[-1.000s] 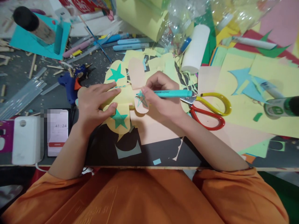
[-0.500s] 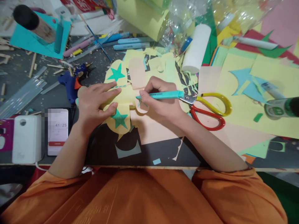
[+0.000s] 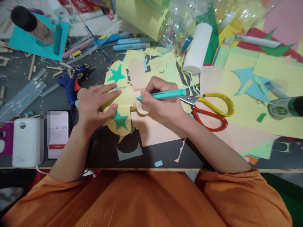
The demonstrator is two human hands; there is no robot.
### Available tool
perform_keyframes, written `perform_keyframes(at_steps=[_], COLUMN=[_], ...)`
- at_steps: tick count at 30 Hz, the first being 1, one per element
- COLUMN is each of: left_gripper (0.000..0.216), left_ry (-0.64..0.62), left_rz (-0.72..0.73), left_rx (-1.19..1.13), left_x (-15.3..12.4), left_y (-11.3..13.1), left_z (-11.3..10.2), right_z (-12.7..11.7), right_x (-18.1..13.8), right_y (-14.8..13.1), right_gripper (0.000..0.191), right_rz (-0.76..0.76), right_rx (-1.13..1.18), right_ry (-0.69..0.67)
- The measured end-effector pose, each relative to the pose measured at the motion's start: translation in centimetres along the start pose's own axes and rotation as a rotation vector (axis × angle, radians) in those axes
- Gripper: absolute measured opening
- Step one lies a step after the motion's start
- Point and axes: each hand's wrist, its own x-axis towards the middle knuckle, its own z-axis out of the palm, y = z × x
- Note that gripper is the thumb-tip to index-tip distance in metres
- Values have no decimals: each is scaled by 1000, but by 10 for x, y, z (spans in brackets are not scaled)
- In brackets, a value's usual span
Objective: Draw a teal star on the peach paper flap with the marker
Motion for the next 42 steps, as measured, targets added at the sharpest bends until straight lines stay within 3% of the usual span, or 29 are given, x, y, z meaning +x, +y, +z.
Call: perform_keyframes(at_steps=[8,13,27,31,35,42], left_gripper=[41,41,42,41,40,41], left_ry=[-17,-28,-19,-30,-21,2], left_rz=[-24,-44,-38,-44,-38,-39], left_rx=[-30,-55,-42,-43,-51,-63], left_x=[1,2,2,2,1,0], left_y=[1,3,3,3,3,2], left_z=[-2,-4,-4,-5,-4,-2], right_z=[0,-1,-1,0,0,-10], right_x=[-1,-1,1,0,1,1], right_y=[1,2,3,5,5,0], right_gripper=[28,33,38,36,34,39], right_rz=[-6,72,20,3,41,156], right_rx=[-1,-50,31,45,40,223], right_ry=[12,-31,-17,44,3,282])
